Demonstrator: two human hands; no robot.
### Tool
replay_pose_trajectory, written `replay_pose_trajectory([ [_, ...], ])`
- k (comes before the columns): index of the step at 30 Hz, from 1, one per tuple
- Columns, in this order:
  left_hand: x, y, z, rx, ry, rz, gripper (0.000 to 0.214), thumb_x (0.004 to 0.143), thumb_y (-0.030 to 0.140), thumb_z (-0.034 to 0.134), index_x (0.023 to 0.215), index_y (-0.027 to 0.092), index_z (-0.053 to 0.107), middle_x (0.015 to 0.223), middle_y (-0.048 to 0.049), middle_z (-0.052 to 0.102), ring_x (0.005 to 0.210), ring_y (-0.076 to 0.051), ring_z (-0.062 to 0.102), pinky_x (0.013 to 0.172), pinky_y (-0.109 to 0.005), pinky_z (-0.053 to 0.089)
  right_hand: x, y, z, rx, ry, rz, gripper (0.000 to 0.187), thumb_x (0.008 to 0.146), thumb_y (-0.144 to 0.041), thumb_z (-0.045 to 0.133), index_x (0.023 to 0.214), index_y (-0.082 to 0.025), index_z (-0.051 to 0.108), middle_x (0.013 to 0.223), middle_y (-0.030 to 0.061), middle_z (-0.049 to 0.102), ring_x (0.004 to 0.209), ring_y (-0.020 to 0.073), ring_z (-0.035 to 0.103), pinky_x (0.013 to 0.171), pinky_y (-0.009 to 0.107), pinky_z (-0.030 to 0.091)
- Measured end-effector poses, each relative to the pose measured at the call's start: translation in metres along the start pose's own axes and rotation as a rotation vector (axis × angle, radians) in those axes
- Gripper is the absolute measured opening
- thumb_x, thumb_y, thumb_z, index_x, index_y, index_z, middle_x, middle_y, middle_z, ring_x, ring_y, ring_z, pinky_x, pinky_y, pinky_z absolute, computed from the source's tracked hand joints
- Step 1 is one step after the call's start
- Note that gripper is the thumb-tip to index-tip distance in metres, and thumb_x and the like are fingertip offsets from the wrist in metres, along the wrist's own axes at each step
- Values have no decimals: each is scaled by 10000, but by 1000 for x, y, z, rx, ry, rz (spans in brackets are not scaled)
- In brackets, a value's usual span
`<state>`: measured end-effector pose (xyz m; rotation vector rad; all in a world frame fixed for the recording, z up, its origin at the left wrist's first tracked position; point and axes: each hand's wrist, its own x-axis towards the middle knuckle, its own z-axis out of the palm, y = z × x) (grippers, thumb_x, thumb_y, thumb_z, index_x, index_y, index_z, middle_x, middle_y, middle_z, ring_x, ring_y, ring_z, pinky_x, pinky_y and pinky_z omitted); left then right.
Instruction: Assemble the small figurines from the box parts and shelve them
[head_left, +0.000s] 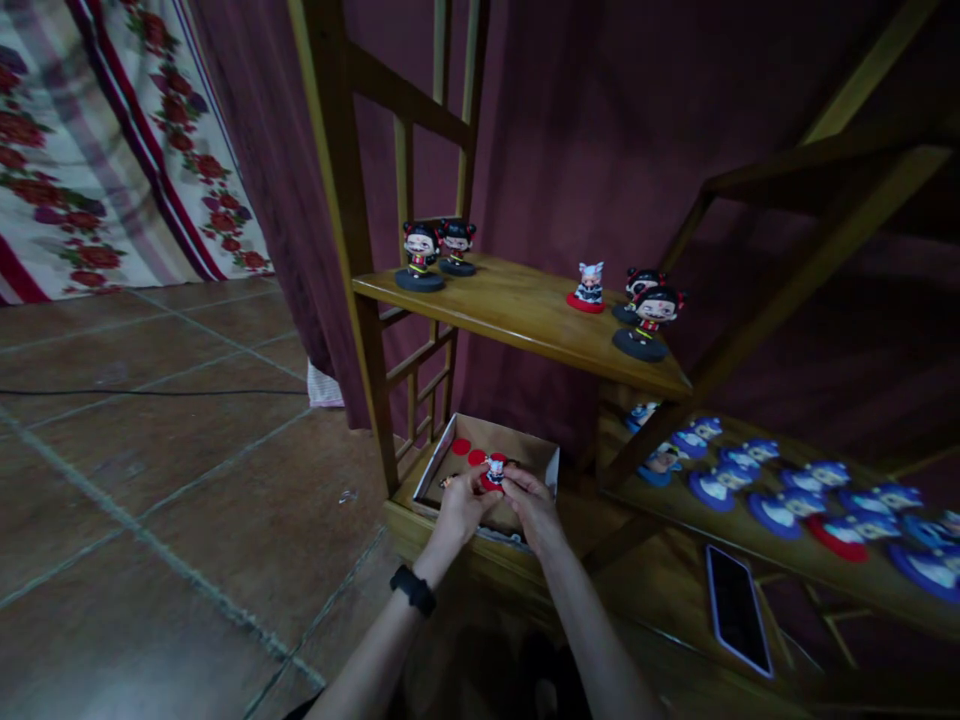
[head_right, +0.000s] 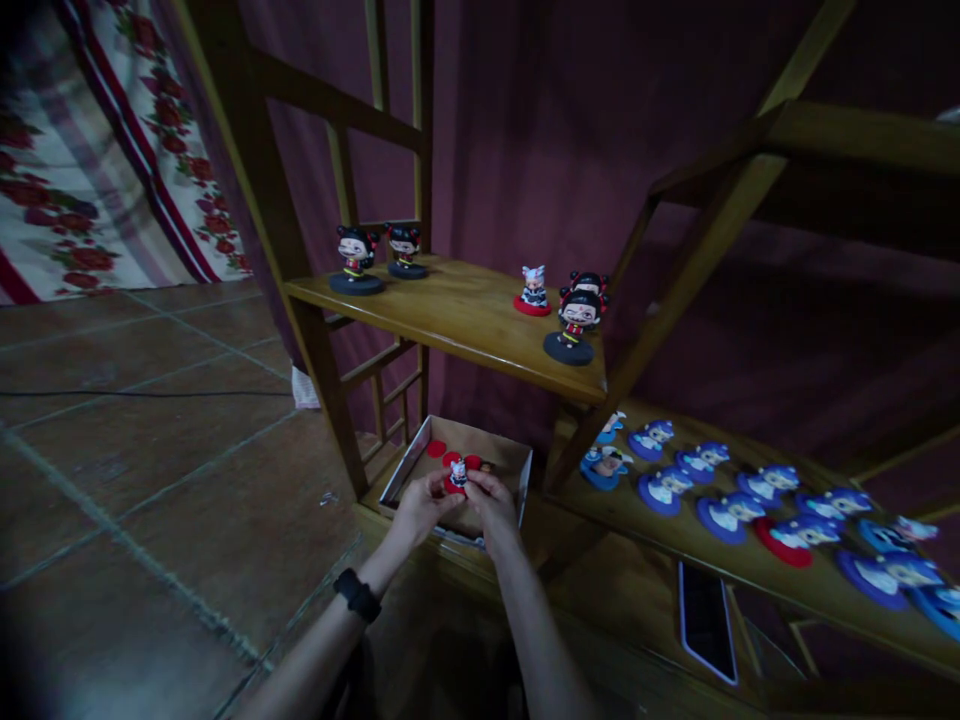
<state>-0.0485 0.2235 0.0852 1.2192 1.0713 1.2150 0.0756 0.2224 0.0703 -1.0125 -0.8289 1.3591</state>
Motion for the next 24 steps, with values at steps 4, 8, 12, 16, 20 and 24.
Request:
replay_pose_trajectory([
  [4, -1, -1, 0, 14, 26, -15, 334, 497, 194, 768, 814, 151, 672, 602, -9, 634, 585, -144, 563, 591, -247, 452, -2, 3, 0, -8, -6, 35, 349, 541, -359, 746, 836, -184, 684, 868, 64, 709, 808, 207, 635, 723, 349, 494],
  [8, -2, -3, -3, -26, -19, -25, 312, 461, 215, 787, 734, 137, 657, 640, -40, 653, 585, -152, 568, 597, -259, 455, -6, -1, 2, 13, -38, 51, 325, 519, -364, 764, 782, -190, 685, 832, 52, 707, 785, 208, 639, 722, 350, 495],
  [12, -9, 5, -4, 42, 7, 24, 312, 481, 217, 767, 776, 169, 675, 785, -61, 683, 743, -208, 611, 674, -281, 474, -9, -6, 4, 39, -71, 53, 311, 522, -370, 764, 766, -193, 687, 807, 52, 702, 789, 213, 637, 728, 349, 488],
  [16, -19, 15, -4, 171, 87, 93, 321, 504, 202, 737, 820, 206, 684, 892, -67, 680, 892, -261, 602, 771, -327, 478, -13, -5, 9, 61, -64, 20, 298, 497, -354, 778, 732, -194, 686, 789, 43, 697, 767, 200, 629, 713, 318, 475],
  [20, -27, 17, -3, 141, 129, 97, 358, 488, 219, 744, 838, 198, 671, 896, -77, 682, 902, -275, 610, 810, -343, 476, -21, -9, 16, 75, -88, 23, 315, 470, -373, 791, 701, -188, 682, 769, 45, 691, 740, 206, 624, 697, 322, 470],
  [24, -37, 26, -2, 33, 151, 119, 466, 504, 232, 740, 952, 175, 629, 939, -94, 680, 896, -253, 623, 826, -337, 474, -25, -15, 17, 112, -145, 66, 371, 480, -423, 787, 745, -186, 681, 822, 53, 689, 773, 200, 628, 717, 316, 472],
])
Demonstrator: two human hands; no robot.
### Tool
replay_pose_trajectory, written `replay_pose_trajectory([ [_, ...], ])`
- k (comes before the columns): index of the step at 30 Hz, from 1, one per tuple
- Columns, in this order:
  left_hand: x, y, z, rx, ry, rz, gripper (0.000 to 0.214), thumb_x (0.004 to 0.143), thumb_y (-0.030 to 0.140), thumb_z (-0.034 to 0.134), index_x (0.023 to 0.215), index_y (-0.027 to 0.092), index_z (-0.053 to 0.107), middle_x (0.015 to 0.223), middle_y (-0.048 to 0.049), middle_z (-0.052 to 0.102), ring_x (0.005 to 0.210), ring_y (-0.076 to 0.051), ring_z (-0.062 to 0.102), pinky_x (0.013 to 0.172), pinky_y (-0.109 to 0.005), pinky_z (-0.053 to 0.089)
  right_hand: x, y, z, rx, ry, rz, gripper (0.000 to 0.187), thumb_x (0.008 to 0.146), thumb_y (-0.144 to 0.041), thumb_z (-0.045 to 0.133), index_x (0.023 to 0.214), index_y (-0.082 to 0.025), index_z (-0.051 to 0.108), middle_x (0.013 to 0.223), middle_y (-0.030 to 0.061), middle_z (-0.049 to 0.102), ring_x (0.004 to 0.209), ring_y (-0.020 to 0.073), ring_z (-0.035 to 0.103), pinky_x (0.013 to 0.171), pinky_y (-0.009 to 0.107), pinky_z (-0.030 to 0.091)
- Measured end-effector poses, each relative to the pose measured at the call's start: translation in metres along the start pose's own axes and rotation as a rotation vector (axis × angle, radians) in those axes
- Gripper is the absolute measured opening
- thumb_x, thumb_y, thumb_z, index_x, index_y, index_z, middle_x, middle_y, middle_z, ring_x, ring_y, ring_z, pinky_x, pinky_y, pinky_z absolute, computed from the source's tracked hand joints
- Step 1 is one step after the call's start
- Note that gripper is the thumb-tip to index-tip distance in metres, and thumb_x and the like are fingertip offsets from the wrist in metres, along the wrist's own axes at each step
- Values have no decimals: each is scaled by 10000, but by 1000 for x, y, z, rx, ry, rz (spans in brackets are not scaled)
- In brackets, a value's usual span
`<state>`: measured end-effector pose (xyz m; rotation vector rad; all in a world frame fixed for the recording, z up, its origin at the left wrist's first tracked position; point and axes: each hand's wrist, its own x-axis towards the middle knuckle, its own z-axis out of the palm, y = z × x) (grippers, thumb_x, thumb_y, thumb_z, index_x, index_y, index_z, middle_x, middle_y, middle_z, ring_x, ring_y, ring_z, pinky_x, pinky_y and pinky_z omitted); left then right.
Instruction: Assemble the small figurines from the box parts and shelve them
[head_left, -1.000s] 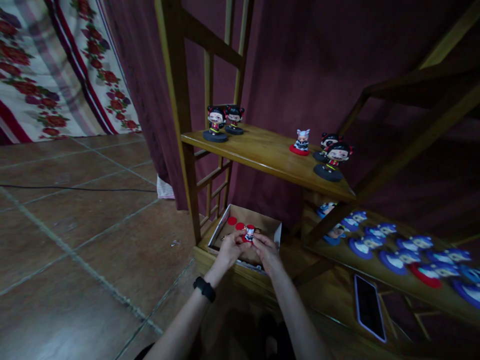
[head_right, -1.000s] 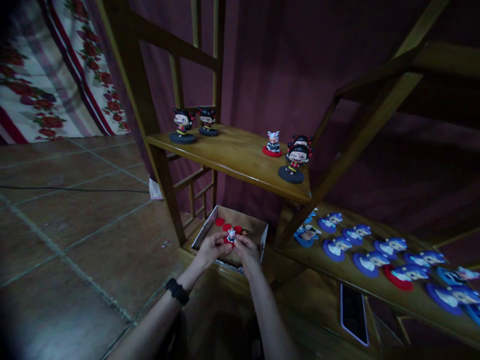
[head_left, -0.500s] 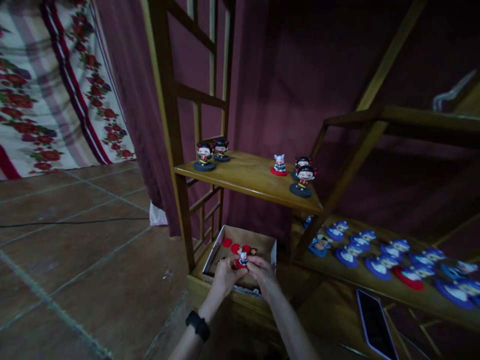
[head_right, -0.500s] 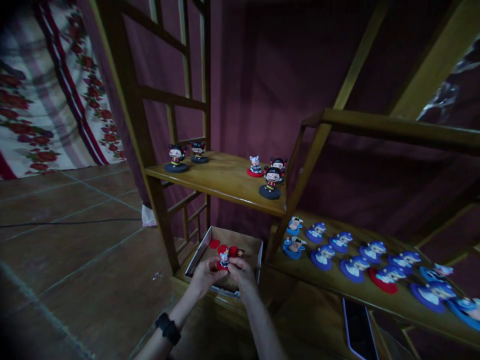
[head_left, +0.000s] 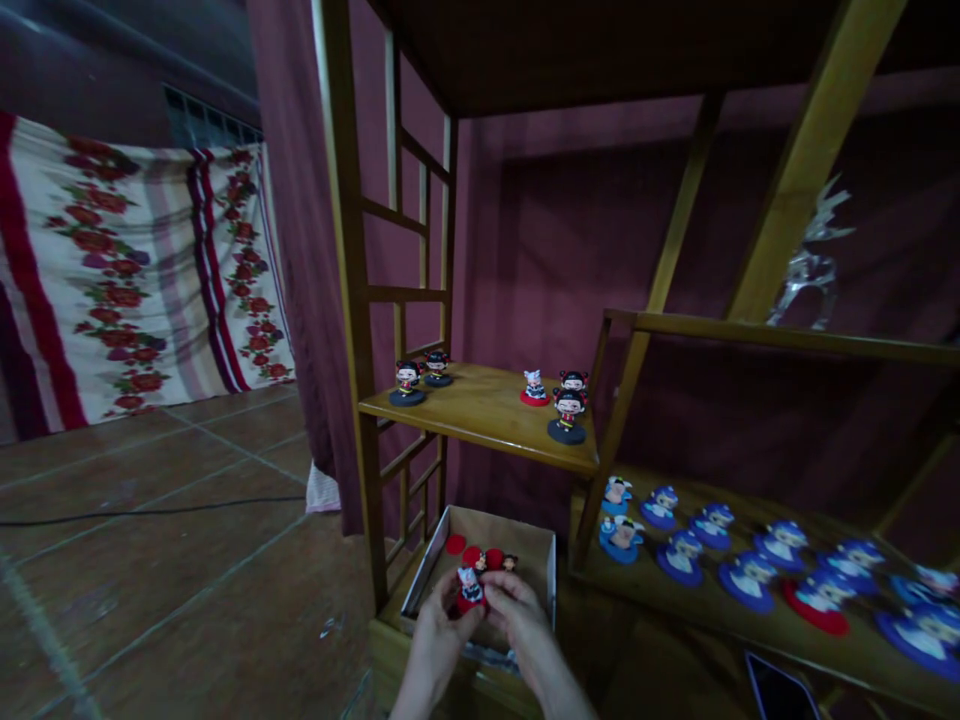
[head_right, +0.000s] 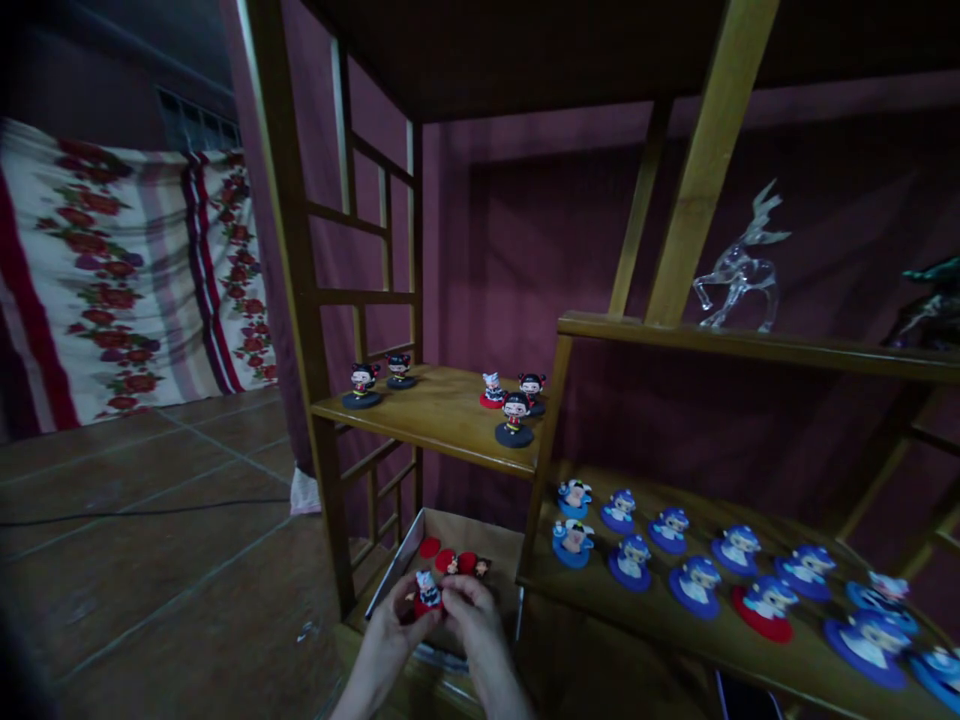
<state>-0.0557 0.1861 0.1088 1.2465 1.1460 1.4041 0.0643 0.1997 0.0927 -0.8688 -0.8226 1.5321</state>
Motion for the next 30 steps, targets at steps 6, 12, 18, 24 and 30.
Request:
replay_pose_trajectory([
  [6, -21, 70, -5, 24, 108, 119, 495, 542, 246, 722, 1011, 157, 592, 939, -84, 676, 867, -235, 630, 813, -349, 488, 3, -1, -15, -28, 41, 69, 422, 495, -470, 766, 798, -190, 675, 811, 36, 670, 671, 153, 611, 674, 305, 479],
  [12, -33, 176, -4, 59, 30, 255, 549, 603, 232, 716, 1106, 168, 507, 965, -75, 652, 862, -191, 623, 780, -309, 492, 0, -1, -22, -28, -44, 68, 391, 513, -435, 761, 801, -187, 673, 818, 44, 672, 709, 138, 601, 682, 275, 473],
  [18, -27, 237, 8, 60, -19, 383, 553, 600, 208, 723, 1096, 174, 480, 1033, -77, 616, 917, -176, 599, 832, -318, 459, -2, -4, -25, -52, -54, 60, 393, 506, -443, 758, 786, -181, 671, 806, 53, 670, 668, 136, 594, 657, 288, 475],
  [24, -25, 211, 9, 54, -2, 325, 524, 541, 204, 762, 972, 181, 467, 901, -34, 620, 793, -149, 606, 751, -288, 470, -9, -19, -25, -51, -91, 2, 373, 565, -436, 736, 839, -190, 671, 869, 67, 676, 760, 160, 609, 710, 298, 471],
  [30, -30, 140, 5, 127, 56, 240, 456, 534, 245, 764, 872, 176, 466, 817, -22, 617, 732, -145, 598, 697, -272, 461, -30, -35, -6, 25, -120, -54, 375, 596, -442, 724, 877, -201, 660, 907, 63, 677, 757, 173, 622, 764, 345, 478],
])
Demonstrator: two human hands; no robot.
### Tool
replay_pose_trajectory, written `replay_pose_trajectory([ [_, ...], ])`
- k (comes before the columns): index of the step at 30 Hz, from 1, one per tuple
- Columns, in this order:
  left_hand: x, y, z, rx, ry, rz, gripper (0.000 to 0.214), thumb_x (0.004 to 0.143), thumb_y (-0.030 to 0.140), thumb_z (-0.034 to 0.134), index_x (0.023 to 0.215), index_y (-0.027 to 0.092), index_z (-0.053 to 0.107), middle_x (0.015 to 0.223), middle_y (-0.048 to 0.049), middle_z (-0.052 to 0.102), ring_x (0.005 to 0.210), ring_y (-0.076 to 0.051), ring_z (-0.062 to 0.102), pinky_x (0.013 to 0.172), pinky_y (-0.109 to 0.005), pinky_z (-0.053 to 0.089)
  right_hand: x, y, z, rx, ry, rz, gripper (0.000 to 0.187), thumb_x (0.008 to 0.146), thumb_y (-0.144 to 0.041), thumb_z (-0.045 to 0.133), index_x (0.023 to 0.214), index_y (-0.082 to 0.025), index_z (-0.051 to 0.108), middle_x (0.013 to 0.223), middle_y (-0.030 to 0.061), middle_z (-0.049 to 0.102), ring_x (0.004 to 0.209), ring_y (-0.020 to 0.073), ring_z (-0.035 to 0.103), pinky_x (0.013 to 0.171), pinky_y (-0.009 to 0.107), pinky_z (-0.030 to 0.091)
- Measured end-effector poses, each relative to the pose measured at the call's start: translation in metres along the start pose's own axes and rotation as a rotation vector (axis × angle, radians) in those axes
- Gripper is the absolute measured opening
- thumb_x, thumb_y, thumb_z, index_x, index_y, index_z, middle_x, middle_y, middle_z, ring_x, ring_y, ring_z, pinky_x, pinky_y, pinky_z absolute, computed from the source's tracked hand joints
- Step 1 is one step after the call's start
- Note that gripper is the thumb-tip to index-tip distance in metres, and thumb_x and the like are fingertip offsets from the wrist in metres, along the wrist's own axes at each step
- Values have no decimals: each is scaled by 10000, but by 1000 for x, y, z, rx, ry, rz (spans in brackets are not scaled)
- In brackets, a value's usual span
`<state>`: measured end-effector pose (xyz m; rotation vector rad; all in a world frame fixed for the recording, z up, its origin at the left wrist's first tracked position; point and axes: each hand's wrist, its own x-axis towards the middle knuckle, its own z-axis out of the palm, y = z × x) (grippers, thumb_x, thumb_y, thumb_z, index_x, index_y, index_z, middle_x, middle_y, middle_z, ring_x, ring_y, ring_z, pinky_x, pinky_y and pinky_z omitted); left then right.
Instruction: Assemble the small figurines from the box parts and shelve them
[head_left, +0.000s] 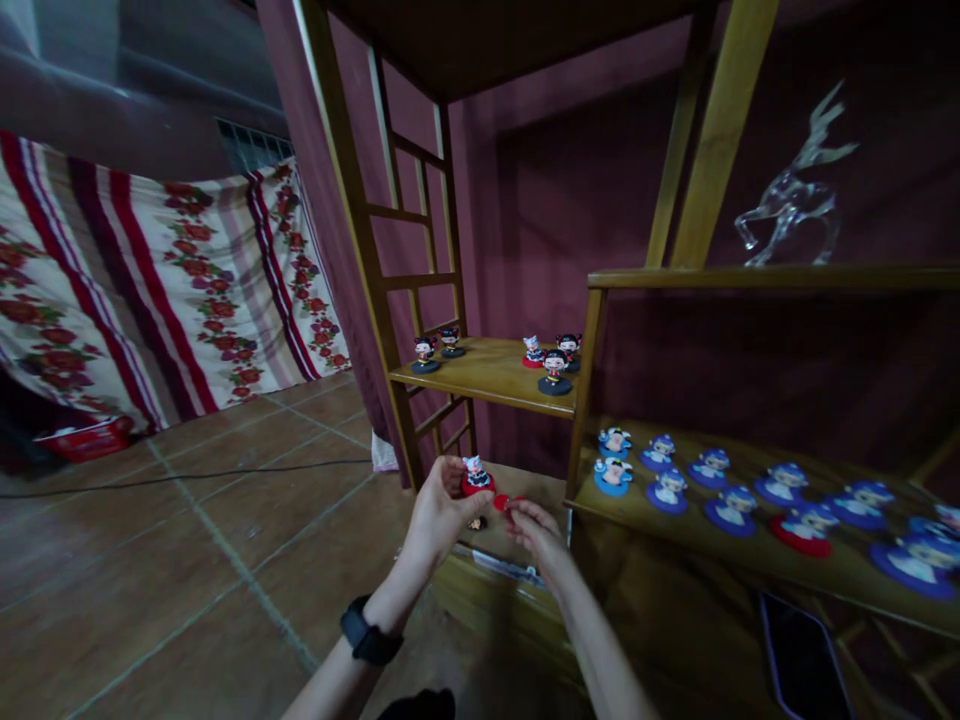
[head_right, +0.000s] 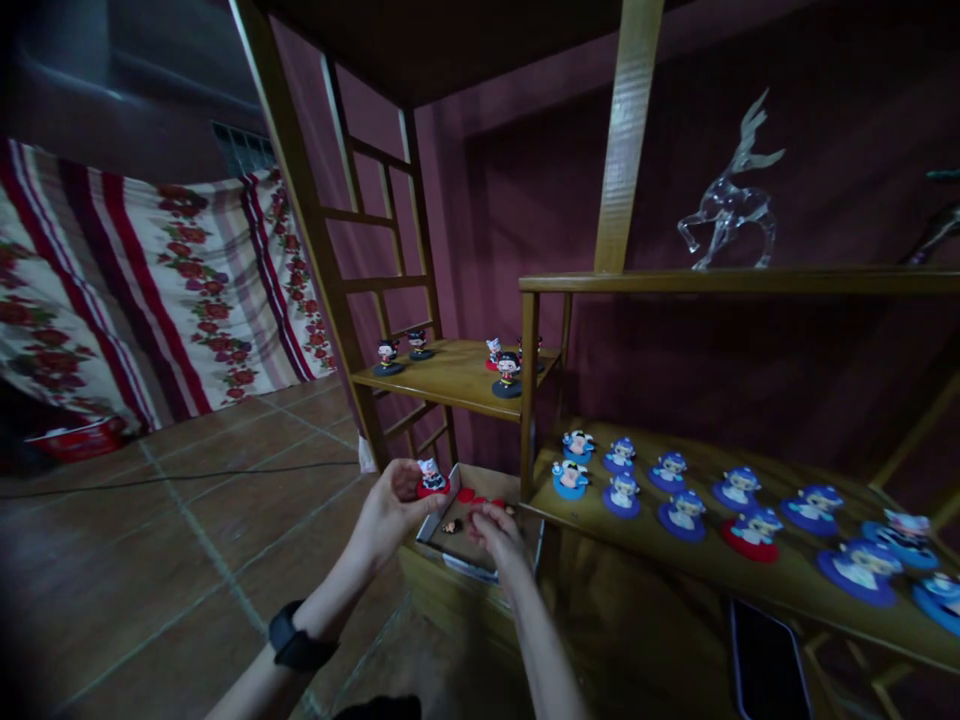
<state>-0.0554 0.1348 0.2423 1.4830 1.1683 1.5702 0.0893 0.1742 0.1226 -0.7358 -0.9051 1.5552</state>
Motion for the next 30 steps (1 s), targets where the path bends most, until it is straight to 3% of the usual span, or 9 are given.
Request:
replay_pose_trajectory([
  [5, -29, -58, 8, 16, 5, -81, 419, 530, 236, 759, 826, 170, 471, 787, -13, 607, 714, -142, 589, 669, -261, 453, -19, -11, 17, 3, -138, -29, 379, 672, -439, 667, 982, -223, 640, 1042, 58, 650, 918, 205, 611, 814, 359, 477],
  [10, -47, -85, 9, 15, 8, -105, 389, 545, 246, 748, 830, 164, 497, 785, -12, 607, 702, -140, 590, 671, -268, 464, -20, -1, 17, -178, -143, -6, 355, 619, -379, 710, 927, -210, 663, 902, 32, 680, 832, 175, 616, 773, 316, 465],
  [14, -52, -90, 8, 68, -30, -78, 388, 559, 239, 734, 872, 163, 518, 796, -20, 623, 712, -148, 602, 679, -278, 473, -18, 8, 16, -219, -131, -1, 335, 587, -378, 723, 866, -199, 667, 782, 5, 680, 695, 141, 604, 698, 285, 462],
  [20, -52, -85, 9, 167, -2, -136, 403, 514, 222, 756, 869, 149, 580, 760, -39, 658, 693, -174, 621, 652, -282, 474, -19, 7, 13, -160, -116, 31, 331, 556, -379, 742, 810, -179, 672, 728, 6, 681, 652, 143, 598, 680, 287, 455],
  [30, -54, -74, 15, 99, 21, -215, 390, 426, 220, 799, 772, 155, 631, 685, -39, 669, 624, -182, 619, 599, -282, 480, -22, 3, 3, -213, -148, 33, 378, 564, -377, 743, 865, -156, 684, 780, 29, 701, 652, 141, 604, 698, 295, 454],
])
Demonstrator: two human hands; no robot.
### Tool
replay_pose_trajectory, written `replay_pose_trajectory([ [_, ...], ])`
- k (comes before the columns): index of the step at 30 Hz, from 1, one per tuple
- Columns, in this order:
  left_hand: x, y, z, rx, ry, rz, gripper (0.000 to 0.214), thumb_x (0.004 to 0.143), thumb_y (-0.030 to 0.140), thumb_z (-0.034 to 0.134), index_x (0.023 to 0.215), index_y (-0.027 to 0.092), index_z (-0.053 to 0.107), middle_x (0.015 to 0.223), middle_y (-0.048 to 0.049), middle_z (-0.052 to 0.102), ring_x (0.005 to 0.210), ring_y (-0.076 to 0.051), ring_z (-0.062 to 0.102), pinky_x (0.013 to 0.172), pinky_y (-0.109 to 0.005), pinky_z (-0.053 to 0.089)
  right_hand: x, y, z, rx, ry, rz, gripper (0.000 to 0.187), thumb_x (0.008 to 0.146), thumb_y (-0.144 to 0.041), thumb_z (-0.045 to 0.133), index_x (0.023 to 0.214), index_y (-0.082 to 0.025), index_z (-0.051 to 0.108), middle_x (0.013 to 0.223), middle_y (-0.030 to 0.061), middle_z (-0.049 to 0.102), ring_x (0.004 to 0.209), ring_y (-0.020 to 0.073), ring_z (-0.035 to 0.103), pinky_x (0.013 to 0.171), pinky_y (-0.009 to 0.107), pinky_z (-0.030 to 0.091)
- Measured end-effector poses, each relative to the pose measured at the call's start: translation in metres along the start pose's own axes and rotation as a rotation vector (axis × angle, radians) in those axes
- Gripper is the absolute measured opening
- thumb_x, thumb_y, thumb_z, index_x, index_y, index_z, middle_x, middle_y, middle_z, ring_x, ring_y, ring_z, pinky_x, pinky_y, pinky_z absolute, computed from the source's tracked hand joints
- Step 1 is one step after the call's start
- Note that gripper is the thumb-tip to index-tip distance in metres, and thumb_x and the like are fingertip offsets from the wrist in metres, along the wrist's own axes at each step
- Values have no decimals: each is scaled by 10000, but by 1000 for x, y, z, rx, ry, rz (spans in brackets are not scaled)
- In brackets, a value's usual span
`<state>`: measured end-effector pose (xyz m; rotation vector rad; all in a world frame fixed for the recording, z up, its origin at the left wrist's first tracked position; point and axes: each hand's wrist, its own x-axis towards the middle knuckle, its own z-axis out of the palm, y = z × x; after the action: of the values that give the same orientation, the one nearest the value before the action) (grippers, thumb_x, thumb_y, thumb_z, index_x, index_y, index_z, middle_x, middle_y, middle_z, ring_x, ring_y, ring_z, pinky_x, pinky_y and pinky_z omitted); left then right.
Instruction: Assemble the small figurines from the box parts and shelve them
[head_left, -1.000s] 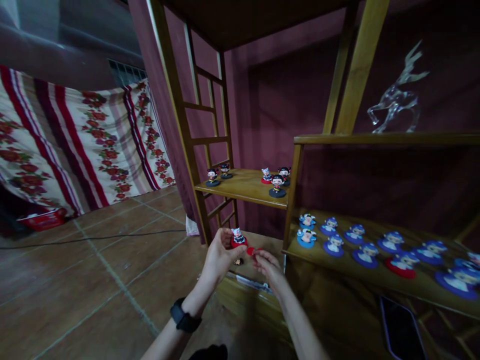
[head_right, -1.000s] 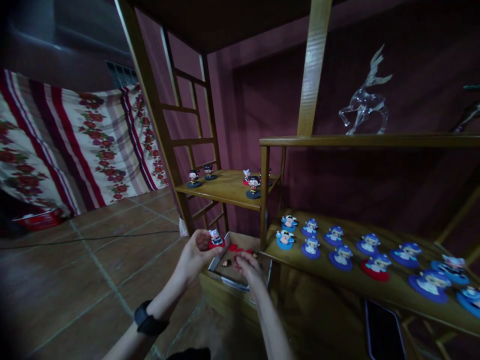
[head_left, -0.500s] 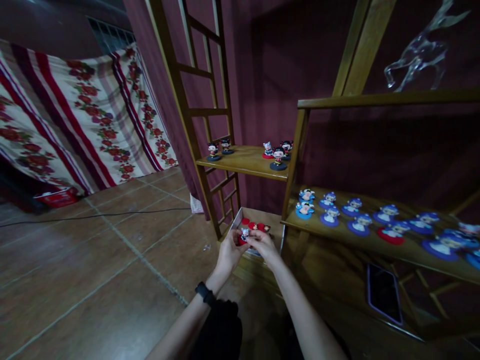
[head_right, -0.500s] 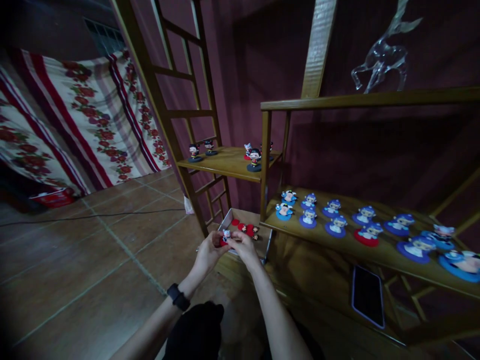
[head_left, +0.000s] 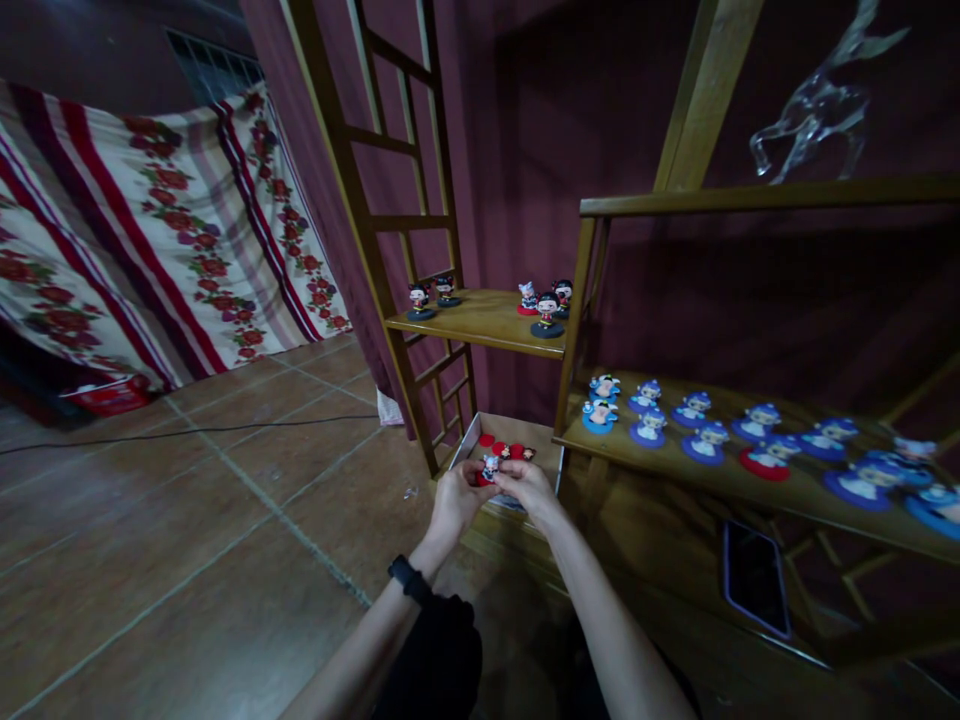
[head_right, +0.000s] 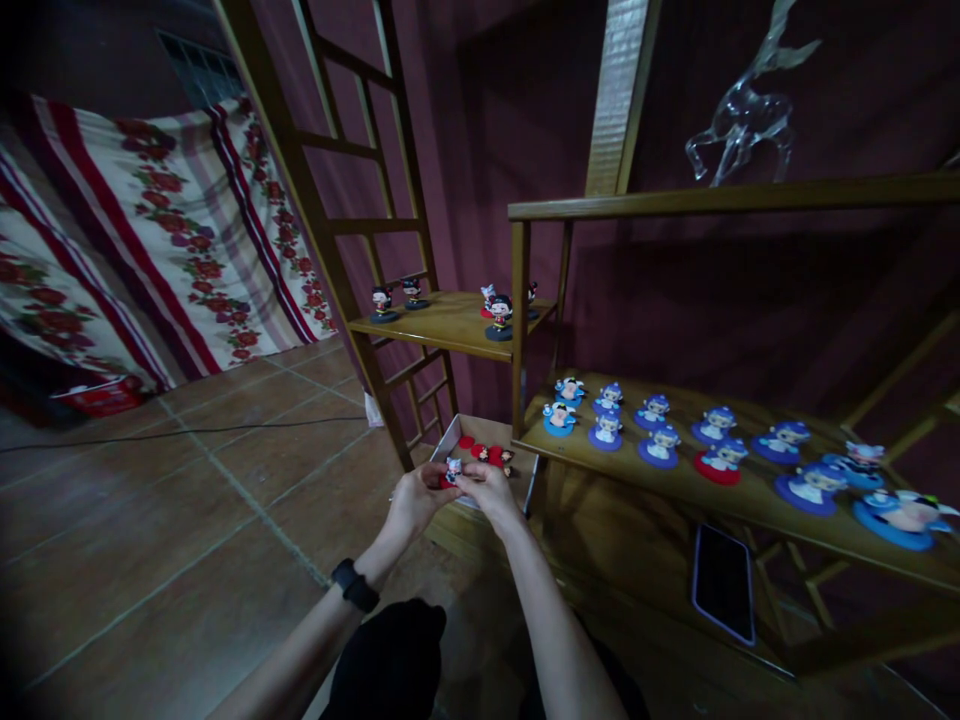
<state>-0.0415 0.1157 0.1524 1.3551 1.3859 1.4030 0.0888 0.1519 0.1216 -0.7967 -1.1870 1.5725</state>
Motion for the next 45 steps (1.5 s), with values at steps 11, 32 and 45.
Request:
replay_pose_trajectory([
  [11, 3, 0, 4, -74, -16, 16, 434, 425, 256, 810, 796, 141, 616, 723, -38, 668, 651, -174, 618, 631, -291, 489, -4, -4, 0, 167, 16, 5, 378, 569, -371, 751, 883, -175, 676, 872, 41, 698, 748, 161, 640, 773, 328, 478],
  [32, 0, -9, 14, -46, 92, 43, 364, 489, 218, 775, 786, 133, 582, 704, -24, 642, 617, -136, 582, 607, -257, 453, -3, 2, -3, 390, 36, 125, 210, 581, -179, 723, 783, -164, 666, 844, 44, 706, 777, 156, 645, 776, 305, 505],
  [45, 4, -8, 7, -150, 26, -24, 362, 526, 193, 748, 861, 119, 631, 759, -63, 688, 682, -177, 631, 639, -286, 492, -3, -1, -5, 374, -5, 112, 175, 648, -189, 685, 819, -168, 657, 876, 55, 712, 831, 181, 663, 853, 379, 494],
])
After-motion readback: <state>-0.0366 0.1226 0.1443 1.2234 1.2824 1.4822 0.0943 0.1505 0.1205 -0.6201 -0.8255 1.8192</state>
